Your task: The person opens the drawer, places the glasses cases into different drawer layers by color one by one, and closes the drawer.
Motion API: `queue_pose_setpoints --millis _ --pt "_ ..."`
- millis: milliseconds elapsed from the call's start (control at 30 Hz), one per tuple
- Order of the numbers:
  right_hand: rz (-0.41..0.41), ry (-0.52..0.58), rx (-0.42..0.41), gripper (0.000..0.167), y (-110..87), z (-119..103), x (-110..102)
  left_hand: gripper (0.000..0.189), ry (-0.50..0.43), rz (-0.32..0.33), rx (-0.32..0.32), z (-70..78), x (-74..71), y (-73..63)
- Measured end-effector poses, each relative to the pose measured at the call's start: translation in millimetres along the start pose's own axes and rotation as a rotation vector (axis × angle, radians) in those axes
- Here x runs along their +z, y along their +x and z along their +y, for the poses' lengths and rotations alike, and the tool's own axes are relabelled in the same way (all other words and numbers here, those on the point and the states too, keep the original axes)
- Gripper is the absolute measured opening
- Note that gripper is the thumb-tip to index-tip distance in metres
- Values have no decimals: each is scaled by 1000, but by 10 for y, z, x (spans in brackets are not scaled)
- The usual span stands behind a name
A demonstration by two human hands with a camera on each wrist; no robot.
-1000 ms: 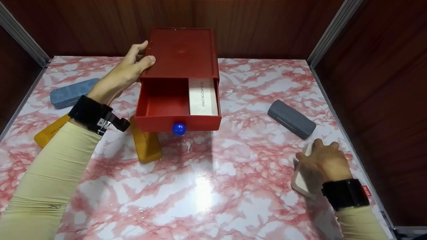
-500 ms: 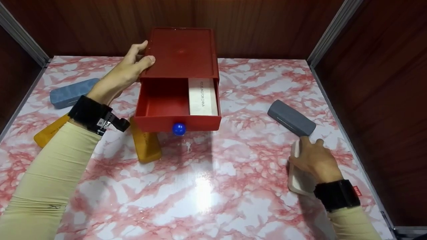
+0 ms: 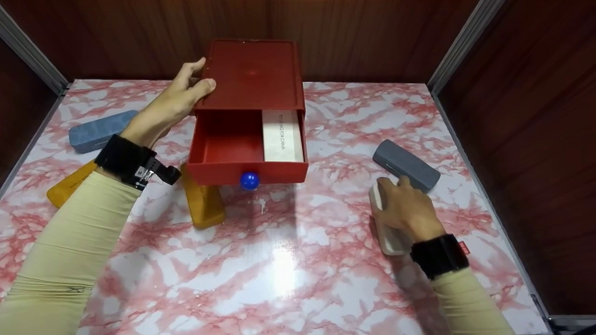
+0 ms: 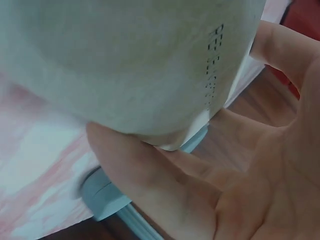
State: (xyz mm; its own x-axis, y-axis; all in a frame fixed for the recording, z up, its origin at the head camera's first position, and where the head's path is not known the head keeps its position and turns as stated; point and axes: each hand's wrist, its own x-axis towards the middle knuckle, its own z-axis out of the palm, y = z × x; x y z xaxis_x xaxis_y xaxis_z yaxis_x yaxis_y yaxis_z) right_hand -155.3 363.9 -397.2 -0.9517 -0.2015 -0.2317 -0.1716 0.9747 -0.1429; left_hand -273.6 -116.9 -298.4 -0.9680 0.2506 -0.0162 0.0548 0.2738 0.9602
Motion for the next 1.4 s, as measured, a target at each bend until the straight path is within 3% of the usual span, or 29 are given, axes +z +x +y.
queue_pose_setpoints --millis 500,800,1100,1400 --pt "-19 -69 -51 80 502 -434 -54 78 -1 21 -29 -8 -5 -2" --pt "-13 -105 -66 81 665 -564 -79 79 11 16 -32 -3 7 2" --pt "34 -61 -50 86 541 -502 -21 77 -14 7 1 0 31 14" --pt "168 26 -42 93 173 -423 71 79 11 12 5 -10 5 23"
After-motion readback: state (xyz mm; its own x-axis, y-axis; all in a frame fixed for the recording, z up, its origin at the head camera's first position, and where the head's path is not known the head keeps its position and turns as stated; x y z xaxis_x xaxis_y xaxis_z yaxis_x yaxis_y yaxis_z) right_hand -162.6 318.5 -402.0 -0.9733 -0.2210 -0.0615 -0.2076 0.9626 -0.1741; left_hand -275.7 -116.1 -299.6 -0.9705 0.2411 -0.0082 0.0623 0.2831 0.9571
